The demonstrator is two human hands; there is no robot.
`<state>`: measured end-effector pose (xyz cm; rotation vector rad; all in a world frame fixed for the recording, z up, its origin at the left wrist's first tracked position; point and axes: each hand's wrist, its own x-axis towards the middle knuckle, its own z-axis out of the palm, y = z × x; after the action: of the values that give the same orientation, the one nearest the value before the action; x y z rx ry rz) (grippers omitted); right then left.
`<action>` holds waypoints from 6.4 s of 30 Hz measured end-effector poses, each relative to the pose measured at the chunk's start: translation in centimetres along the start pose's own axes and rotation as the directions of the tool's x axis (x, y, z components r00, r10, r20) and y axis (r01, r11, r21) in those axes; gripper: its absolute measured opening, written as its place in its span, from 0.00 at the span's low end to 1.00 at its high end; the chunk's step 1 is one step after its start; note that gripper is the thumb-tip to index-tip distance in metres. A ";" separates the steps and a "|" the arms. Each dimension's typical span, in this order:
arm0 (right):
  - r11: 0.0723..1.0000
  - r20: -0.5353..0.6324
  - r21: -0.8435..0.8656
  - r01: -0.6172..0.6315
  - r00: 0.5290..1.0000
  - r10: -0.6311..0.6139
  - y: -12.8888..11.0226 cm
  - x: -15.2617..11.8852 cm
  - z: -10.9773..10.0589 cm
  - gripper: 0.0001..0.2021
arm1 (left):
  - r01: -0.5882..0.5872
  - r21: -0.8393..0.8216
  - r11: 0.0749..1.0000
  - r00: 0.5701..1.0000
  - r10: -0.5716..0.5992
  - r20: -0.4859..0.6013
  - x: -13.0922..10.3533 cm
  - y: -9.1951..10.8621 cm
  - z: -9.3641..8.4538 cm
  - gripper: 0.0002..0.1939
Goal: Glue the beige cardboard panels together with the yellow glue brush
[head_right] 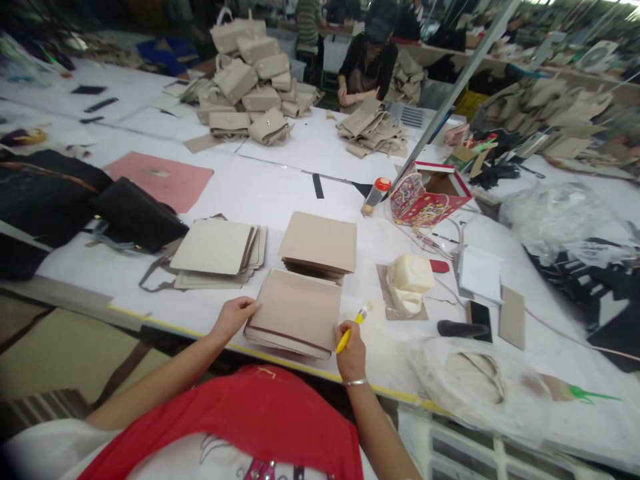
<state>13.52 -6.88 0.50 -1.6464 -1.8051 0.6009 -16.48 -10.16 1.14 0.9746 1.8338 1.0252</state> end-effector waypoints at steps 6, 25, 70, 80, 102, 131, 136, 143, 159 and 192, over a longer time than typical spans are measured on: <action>0.996 -0.010 -0.082 0.017 1.000 -0.018 -0.3 0.4 1.3 0.15 | 0.018 0.022 1.000 1.000 -0.018 -0.020 2.0 -1.6 0.1 0.15; 0.978 0.104 -0.199 -0.065 0.991 0.087 -0.9 1.1 1.9 0.09 | 0.063 0.229 0.971 0.998 -0.063 -0.006 2.6 -1.3 -0.2 0.16; 0.743 0.235 -0.669 -0.009 0.946 0.223 -3.8 3.3 -0.1 0.18 | -0.280 0.768 0.576 0.957 0.103 0.272 3.8 2.9 -1.4 0.06; 0.828 0.116 -0.428 0.362 0.931 -0.346 -3.7 4.5 4.6 0.12 | -0.676 0.649 0.349 0.695 0.595 0.403 3.9 3.6 4.4 0.20; 0.867 0.364 0.401 -0.294 0.920 0.144 -13.5 10.3 8.1 0.11 | -0.863 0.420 0.281 0.489 0.674 0.554 2.9 0.1 7.5 0.15; 0.803 0.128 -0.585 -0.118 0.963 0.235 11.8 -2.4 -3.1 0.18 | -0.850 0.480 0.219 0.496 0.642 0.585 2.0 0.1 8.0 0.18; 0.760 0.195 -0.647 -0.069 0.948 0.252 12.7 -1.8 -0.1 0.16 | -0.841 0.500 0.207 0.504 0.637 0.584 1.8 0.4 8.1 0.18; 0.830 0.162 -0.543 -0.127 0.954 0.252 13.0 -0.6 -1.9 0.14 | -0.842 0.478 0.249 0.515 0.634 0.577 1.6 0.7 7.9 0.18; 0.791 0.111 -0.612 0.032 0.993 0.046 13.2 -3.2 3.4 0.12 | -0.861 0.455 0.228 0.488 0.624 0.610 1.8 0.1 7.1 0.19; 0.730 0.110 0.626 -0.274 0.958 0.265 -5.5 3.9 -5.4 0.25 | -0.496 0.118 0.860 0.703 0.319 0.636 1.2 6.4 7.7 0.17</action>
<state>13.28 -4.08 8.63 -1.4098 -1.1574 1.2074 -8.57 -4.61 3.87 1.7263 1.2531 0.5829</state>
